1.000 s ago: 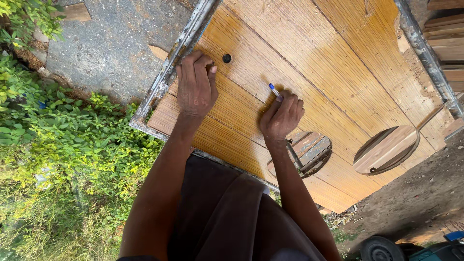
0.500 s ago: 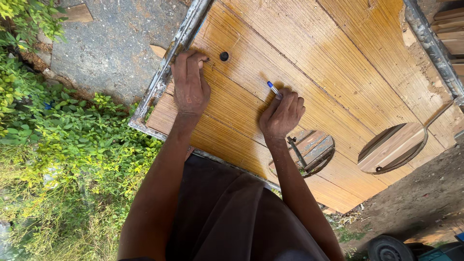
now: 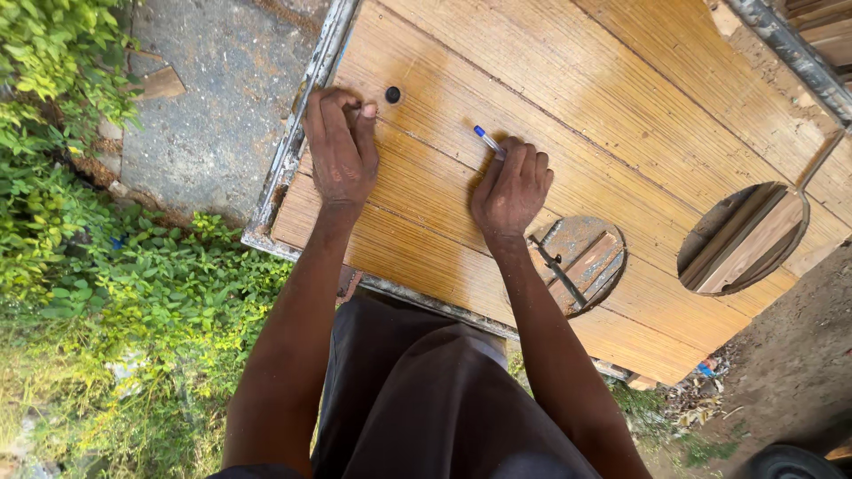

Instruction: The person marks a large wooden board with a pen, tracing around circular cutouts and making additional marks on the surface. They then pick up a separate wooden plank and place it on the board.

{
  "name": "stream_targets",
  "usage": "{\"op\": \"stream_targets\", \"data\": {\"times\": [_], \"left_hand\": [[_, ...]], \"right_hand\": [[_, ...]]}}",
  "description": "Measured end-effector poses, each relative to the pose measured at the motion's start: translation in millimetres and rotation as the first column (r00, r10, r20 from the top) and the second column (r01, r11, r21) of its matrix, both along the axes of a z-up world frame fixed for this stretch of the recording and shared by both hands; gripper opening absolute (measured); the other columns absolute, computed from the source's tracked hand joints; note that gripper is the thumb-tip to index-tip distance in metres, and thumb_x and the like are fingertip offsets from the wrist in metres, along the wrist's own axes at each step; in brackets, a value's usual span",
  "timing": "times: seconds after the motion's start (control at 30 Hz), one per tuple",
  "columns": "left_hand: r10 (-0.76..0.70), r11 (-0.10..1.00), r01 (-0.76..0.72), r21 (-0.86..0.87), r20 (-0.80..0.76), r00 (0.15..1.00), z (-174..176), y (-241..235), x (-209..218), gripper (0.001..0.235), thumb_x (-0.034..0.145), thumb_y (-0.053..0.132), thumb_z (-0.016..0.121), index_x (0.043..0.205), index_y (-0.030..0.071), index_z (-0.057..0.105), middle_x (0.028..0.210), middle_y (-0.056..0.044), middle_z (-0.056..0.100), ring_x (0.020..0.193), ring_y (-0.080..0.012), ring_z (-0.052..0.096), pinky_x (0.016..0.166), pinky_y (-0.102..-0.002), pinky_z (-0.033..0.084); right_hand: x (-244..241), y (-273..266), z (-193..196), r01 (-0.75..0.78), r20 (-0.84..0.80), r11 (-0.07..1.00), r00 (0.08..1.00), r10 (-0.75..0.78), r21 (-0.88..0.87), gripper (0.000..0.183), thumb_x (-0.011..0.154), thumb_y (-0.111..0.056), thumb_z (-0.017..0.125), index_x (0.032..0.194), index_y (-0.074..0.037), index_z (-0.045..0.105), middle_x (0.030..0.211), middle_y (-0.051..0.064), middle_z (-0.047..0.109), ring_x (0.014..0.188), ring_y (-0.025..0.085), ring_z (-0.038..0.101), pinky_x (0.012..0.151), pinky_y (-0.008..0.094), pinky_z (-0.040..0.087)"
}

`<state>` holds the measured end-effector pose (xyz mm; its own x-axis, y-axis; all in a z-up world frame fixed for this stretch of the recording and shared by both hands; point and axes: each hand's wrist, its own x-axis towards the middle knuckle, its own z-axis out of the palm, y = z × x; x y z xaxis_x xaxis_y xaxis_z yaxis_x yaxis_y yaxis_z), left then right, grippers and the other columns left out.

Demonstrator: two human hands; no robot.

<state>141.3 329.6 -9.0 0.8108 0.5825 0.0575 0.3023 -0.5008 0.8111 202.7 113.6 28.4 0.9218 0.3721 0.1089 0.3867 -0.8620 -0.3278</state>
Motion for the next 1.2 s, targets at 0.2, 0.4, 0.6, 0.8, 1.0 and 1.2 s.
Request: {"op": "stream_targets", "data": {"times": [0.2, 0.4, 0.6, 0.8, 1.0, 1.2], "left_hand": [[0.018, 0.999, -0.02, -0.048, -0.048, 0.999, 11.3, 1.1, 3.8, 0.012, 0.112, 0.011, 0.052, 0.111, 0.002, 0.059, 0.113, -0.015, 0.061, 0.106, -0.0334, 0.059, 0.1, -0.048, 0.044], [-0.132, 0.976, 0.157, 0.151, -0.16, 0.978, 47.5, -38.5, -22.8, 0.04, 0.103, 0.014, 0.055, 0.139, -0.003, 0.053, 0.133, -0.022, 0.058, 0.122, -0.0377, 0.055, 0.104, -0.052, 0.039], [-0.259, 0.816, 0.514, 0.264, -0.628, 0.734, 85.3, -97.3, -108.9, 0.087, 0.089, 0.038, 0.065, 0.157, 0.001, 0.026, 0.166, -0.021, 0.024, 0.151, -0.0348, 0.027, 0.122, -0.049, 0.025], [-0.251, 0.802, 0.596, 0.033, -0.888, 0.386, 99.0, -108.2, -120.5, 0.114, 0.089, 0.063, 0.066, 0.163, 0.01, -0.003, 0.171, -0.021, -0.008, 0.158, -0.0378, -0.002, 0.125, -0.054, 0.017], [-0.199, 0.81, 0.587, -0.006, -0.944, 0.265, 82.4, -121.2, -102.4, 0.137, 0.08, 0.067, 0.078, 0.163, 0.002, -0.009, 0.169, -0.029, -0.016, 0.157, -0.0467, -0.007, 0.126, -0.05, 0.018], [-0.201, 0.807, 0.591, -0.006, -0.943, 0.265, 65.1, -123.8, -101.9, 0.141, 0.079, 0.067, 0.08, 0.161, -0.002, -0.013, 0.166, -0.034, -0.019, 0.154, -0.0515, -0.013, 0.126, -0.052, 0.018]], "right_hand": [[-2.6, -0.1, 7.9, 0.031, 0.004, 0.999, 0.999, -0.032, 0.039, 0.018, 0.099, -0.006, 0.056, 0.116, -0.005, 0.062, 0.094, 0.011, 0.06, 0.085, 0.027, 0.052, 0.076, 0.043, 0.036], [-2.6, -7.4, 33.4, 0.028, -0.021, 0.991, 0.999, -0.025, 0.131, 0.015, 0.096, -0.014, 0.062, 0.108, -0.007, 0.061, 0.089, 0.012, 0.064, 0.084, 0.031, 0.057, 0.074, 0.046, 0.041], [-53.7, -116.9, 60.4, 0.401, -0.256, 0.849, 0.91, -0.326, 0.345, 0.04, 0.091, -0.029, 0.074, 0.067, 0.0, 0.062, 0.067, 0.014, 0.059, 0.061, 0.028, 0.054, 0.059, 0.045, 0.043], [-157.3, -314.2, 46.3, 0.867, -0.572, 0.278, 0.485, -0.662, 0.413, 0.052, 0.095, -0.037, 0.074, 0.062, -0.003, 0.054, 0.057, -0.003, 0.045, 0.054, 0.009, 0.033, 0.049, 0.033, 0.026], [-222.4, -452.5, 41.8, 0.953, -0.507, 0.18, 0.282, -0.815, 0.242, 0.052, 0.096, -0.04, 0.072, 0.07, 0.004, 0.066, 0.058, 0.004, 0.053, 0.052, 0.012, 0.042, 0.049, 0.033, 0.03], [-225.4, -458.2, 48.5, 0.92, -0.796, -0.003, 0.338, -0.502, 0.392, 0.023, 0.093, -0.029, 0.07, 0.084, -0.008, 0.071, 0.07, 0.001, 0.059, 0.057, 0.011, 0.046, 0.053, 0.027, 0.031]]}}
